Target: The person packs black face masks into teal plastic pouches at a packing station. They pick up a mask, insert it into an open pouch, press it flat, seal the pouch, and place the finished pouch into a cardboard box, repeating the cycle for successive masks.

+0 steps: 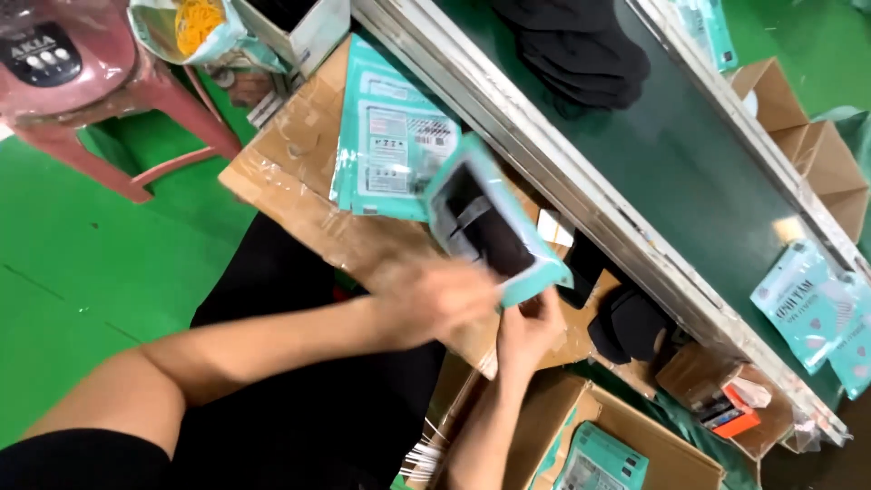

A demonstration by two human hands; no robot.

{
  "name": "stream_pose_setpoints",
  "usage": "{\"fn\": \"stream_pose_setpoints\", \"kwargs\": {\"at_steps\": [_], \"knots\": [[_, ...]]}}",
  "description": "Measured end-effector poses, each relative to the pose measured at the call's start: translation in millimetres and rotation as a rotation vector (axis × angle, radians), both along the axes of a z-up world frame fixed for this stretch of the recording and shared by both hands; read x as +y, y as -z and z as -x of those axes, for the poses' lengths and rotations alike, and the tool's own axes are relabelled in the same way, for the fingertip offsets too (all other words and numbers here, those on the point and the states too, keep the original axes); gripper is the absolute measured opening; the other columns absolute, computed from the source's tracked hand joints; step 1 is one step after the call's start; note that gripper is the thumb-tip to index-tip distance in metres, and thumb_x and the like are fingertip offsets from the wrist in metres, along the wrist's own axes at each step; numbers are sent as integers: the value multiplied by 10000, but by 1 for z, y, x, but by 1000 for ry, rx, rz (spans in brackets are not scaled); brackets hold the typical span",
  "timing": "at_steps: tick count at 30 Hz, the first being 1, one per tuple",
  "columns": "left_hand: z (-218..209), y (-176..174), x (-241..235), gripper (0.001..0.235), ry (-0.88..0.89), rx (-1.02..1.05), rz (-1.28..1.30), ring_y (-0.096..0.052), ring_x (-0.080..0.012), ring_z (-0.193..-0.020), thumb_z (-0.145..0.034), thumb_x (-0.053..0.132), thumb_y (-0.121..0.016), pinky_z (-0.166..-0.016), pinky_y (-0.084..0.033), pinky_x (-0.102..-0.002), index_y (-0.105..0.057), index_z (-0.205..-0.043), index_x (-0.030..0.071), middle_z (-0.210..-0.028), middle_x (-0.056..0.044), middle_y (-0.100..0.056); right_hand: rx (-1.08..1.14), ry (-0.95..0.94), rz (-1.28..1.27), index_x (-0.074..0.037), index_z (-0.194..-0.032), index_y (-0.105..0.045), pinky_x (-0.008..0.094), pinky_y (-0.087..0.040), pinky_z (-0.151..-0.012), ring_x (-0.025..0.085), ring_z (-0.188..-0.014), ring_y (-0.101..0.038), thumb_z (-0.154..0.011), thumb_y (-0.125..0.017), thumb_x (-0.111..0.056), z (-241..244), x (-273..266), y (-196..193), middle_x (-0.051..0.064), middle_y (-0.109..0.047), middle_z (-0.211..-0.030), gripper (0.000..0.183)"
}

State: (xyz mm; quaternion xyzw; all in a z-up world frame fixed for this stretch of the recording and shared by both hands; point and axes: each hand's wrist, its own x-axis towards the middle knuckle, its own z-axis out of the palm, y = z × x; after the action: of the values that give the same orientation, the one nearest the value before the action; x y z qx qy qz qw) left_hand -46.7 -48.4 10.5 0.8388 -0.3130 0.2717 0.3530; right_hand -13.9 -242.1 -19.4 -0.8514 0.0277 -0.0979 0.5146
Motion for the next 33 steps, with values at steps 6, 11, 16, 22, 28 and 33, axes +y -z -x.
{"fn": "stream_pose_setpoints", "kwargs": {"at_steps": [6, 11, 16, 22, 28, 33], "knots": [[-50, -50, 23, 196, 135, 67, 210, -725, -241, -1010, -926, 177, -781, -908, -578, -382, -727, -1041, 29, -1057, -89, -757, -271, -177, 22, 20, -1158, -638, 287, -577, -881, 129, -955, -668, -951, -767, 17, 26, 10, -32, 85, -686, -1029, 244], [-37, -50, 18, 144, -33, 293, 680, -744, -211, -917, -919, 130, -771, -809, -585, -318, -736, -1032, 46, -1009, -68, -759, -396, 77, -359, 15, -1245, -558, 258, -545, -972, 111, -1062, -659, -1018, -566, 36, 11, 6, -32, 40, -665, -1185, 229], [-32, -41, 20, 107, -59, 334, 678, -704, -213, -833, -938, 100, -735, -750, -550, -321, -693, -980, 12, -929, -90, -707, -269, 72, -937, 1, -1152, -635, 196, -423, -684, 50, -727, -515, -1084, -566, 34, 4, -37, 1, 41, -662, -977, 102], [-31, -36, 14, 119, -7, 511, 692, -635, -213, -698, -900, 85, -717, -646, -514, -334, -640, -867, 1, -782, -90, -629, -258, 125, -942, -36, -966, -571, 272, -539, -769, 113, -818, -626, -1020, -598, -75, 9, -2, -33, 41, -643, -904, 72], [-33, -44, 20, 118, 0, 396, 604, -657, -228, -819, -905, 90, -742, -734, -520, -351, -671, -919, -4, -865, -101, -664, -204, -24, -857, -28, -1052, -594, 263, -495, -803, 100, -869, -576, -1092, -675, -82, 14, -7, -16, 29, -607, -971, 106], [-46, -28, 14, 135, 91, 381, 547, -656, -254, -889, -912, 147, -762, -812, -535, -375, -703, -935, 28, -911, -75, -718, 93, -59, -1021, -36, -1085, -632, 283, -553, -846, 124, -909, -662, -897, -703, -58, 1, 0, -21, 37, -682, -1013, 202]]}}
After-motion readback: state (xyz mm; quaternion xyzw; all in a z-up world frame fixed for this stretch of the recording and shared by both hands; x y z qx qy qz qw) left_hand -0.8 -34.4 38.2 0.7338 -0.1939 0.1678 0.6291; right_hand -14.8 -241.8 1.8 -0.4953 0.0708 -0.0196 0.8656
